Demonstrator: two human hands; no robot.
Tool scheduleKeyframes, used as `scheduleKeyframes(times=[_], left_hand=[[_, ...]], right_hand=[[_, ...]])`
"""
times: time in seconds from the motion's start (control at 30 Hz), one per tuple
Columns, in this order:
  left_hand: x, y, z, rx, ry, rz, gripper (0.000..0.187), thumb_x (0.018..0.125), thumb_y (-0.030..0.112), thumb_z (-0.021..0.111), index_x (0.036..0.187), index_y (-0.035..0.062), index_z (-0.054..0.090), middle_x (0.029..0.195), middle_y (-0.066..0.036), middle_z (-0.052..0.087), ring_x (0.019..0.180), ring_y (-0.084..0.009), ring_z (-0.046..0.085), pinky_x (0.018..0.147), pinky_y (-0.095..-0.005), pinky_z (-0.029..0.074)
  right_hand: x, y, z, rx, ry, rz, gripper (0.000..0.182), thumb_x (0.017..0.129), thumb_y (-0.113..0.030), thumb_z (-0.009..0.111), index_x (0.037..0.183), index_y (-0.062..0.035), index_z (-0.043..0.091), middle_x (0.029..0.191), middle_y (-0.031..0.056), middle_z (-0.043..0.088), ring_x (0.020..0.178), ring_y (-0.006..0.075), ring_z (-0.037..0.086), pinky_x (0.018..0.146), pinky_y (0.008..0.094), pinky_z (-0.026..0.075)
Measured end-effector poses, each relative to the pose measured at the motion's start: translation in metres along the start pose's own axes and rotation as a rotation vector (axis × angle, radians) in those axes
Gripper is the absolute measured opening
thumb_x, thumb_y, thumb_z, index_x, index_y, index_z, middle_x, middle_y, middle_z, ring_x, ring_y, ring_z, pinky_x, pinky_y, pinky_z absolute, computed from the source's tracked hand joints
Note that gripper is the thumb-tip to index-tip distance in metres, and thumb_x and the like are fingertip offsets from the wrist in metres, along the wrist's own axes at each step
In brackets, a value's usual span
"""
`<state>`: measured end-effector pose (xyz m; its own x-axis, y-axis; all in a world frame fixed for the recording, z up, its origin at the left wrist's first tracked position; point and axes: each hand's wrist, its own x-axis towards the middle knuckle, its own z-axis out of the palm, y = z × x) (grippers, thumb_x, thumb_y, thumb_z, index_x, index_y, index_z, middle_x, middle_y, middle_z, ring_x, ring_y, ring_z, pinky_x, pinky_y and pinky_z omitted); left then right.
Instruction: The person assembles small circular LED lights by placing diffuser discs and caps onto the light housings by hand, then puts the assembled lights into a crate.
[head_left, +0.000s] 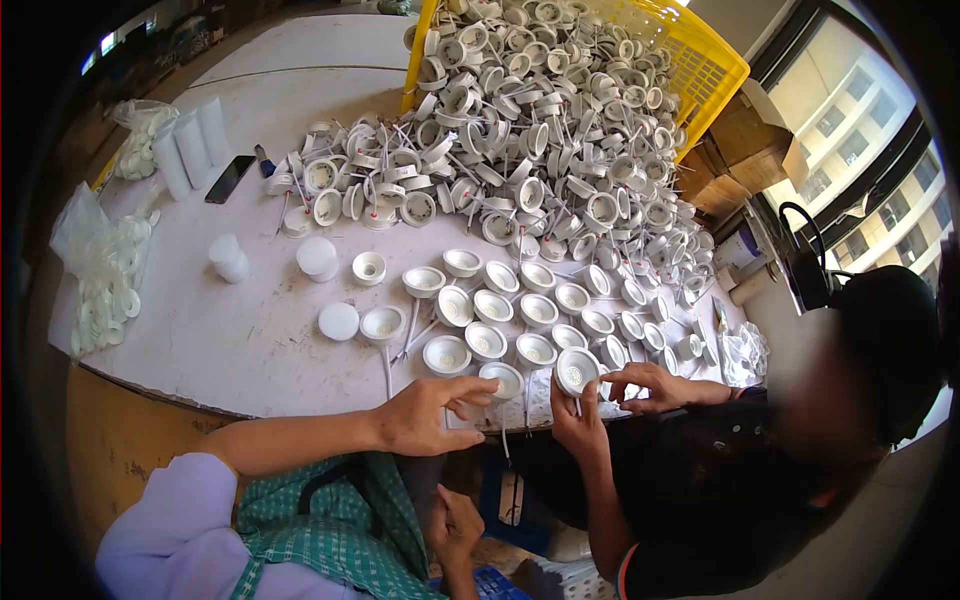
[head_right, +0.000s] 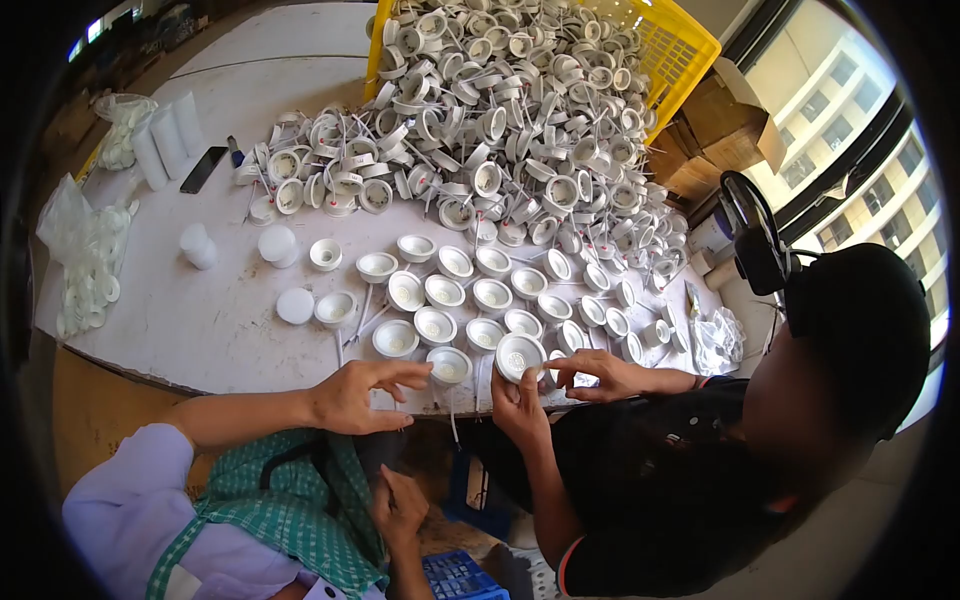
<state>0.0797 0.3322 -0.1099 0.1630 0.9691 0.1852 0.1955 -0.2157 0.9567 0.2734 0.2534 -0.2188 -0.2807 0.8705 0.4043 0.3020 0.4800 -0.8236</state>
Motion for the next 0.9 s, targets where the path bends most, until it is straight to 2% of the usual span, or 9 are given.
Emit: scheduleKeyframes(times=[0.17,0.27,0.3,0.37,0.43,0.5,0.77,0.83,0.9], left_hand=[[0.075,0.001,0.010,0.141,-0.079,-0.018,0.089,0.068,0.022,0.076,0.138,-0.0033,0.026,0.129,-0.024,0.047,0.113,-0.0306,0.053,0.092,-0.0383,0.046],[0.115,-0.026,0.025,0.145,-0.110,0.144,0.097,0.062,0.030,0.078,0.136,-0.0061,0.026,0.126,-0.025,0.049,0.112,-0.0331,0.053,0.092,-0.0367,0.045],[0.123,-0.029,0.026,0.137,-0.098,0.141,0.097,0.062,0.030,0.078,0.136,-0.0061,0.026,0.126,-0.025,0.049,0.112,-0.0331,0.053,0.092,-0.0367,0.045],[0.137,-0.025,0.023,0.128,-0.286,0.087,0.100,0.057,0.033,0.079,0.133,-0.0068,0.029,0.123,-0.025,0.051,0.110,-0.0351,0.053,0.089,-0.0350,0.045],[0.149,-0.035,0.030,0.151,-0.242,0.104,0.096,0.054,0.036,0.080,0.129,-0.0053,0.036,0.115,-0.023,0.056,0.106,-0.0327,0.056,0.086,-0.0344,0.046],[0.158,-0.037,0.032,0.058,-0.430,0.058,0.099,0.047,0.033,0.080,0.127,-0.0090,0.039,0.117,-0.028,0.053,0.110,-0.0345,0.054,0.092,-0.0347,0.044],[0.138,-0.037,0.034,-0.019,-0.247,0.204,0.086,0.051,0.031,0.080,0.119,-0.0096,0.046,0.112,-0.027,0.056,0.101,-0.0351,0.059,0.087,-0.0363,0.047],[0.129,-0.034,0.033,0.013,-0.147,0.376,0.081,0.053,0.026,0.079,0.117,-0.0104,0.046,0.107,-0.027,0.057,0.096,-0.0365,0.060,0.084,-0.0378,0.049],[0.119,-0.026,0.031,0.001,-0.112,0.422,0.079,0.055,0.023,0.078,0.117,-0.0101,0.045,0.107,-0.026,0.057,0.095,-0.0369,0.060,0.084,-0.0389,0.049]], right_hand=[[-0.004,0.003,-0.005,-0.039,0.010,0.000,0.024,0.074,0.013,0.060,0.095,0.0028,0.066,0.079,0.0164,0.066,0.069,0.0221,0.064,0.059,0.0272,0.049],[0.003,-0.009,-0.011,-0.105,-0.016,-0.007,0.023,0.075,0.013,0.059,0.094,0.0030,0.066,0.078,0.0162,0.065,0.067,0.0219,0.064,0.058,0.0277,0.048],[0.001,-0.010,-0.013,-0.133,-0.033,0.017,0.022,0.076,0.012,0.059,0.094,0.0030,0.066,0.078,0.0160,0.065,0.067,0.0218,0.063,0.057,0.0277,0.047],[0.003,-0.011,-0.014,-0.166,-0.062,0.042,0.021,0.076,0.011,0.059,0.094,0.0030,0.066,0.077,0.0157,0.065,0.066,0.0216,0.063,0.057,0.0277,0.046],[0.001,-0.008,-0.013,-0.166,-0.036,0.038,0.020,0.078,0.010,0.058,0.095,0.0030,0.065,0.077,0.0154,0.065,0.065,0.0212,0.062,0.055,0.0273,0.045],[0.001,-0.008,-0.011,-0.183,-0.029,0.043,0.020,0.078,0.010,0.057,0.096,0.0030,0.065,0.076,0.0151,0.064,0.063,0.0200,0.061,0.054,0.0268,0.044],[0.006,-0.002,-0.006,-0.192,0.003,0.040,0.022,0.079,0.012,0.056,0.097,0.0031,0.065,0.072,0.0143,0.062,0.057,0.0149,0.055,0.049,0.0252,0.038],[0.007,-0.001,-0.003,-0.172,0.002,0.022,0.022,0.079,0.013,0.056,0.097,0.0031,0.065,0.072,0.0141,0.062,0.056,0.0144,0.054,0.049,0.0249,0.038],[0.008,-0.008,-0.005,-0.186,-0.029,0.045,0.023,0.077,0.012,0.058,0.097,0.0025,0.065,0.076,0.0159,0.063,0.061,0.0195,0.059,0.053,0.0274,0.043]])
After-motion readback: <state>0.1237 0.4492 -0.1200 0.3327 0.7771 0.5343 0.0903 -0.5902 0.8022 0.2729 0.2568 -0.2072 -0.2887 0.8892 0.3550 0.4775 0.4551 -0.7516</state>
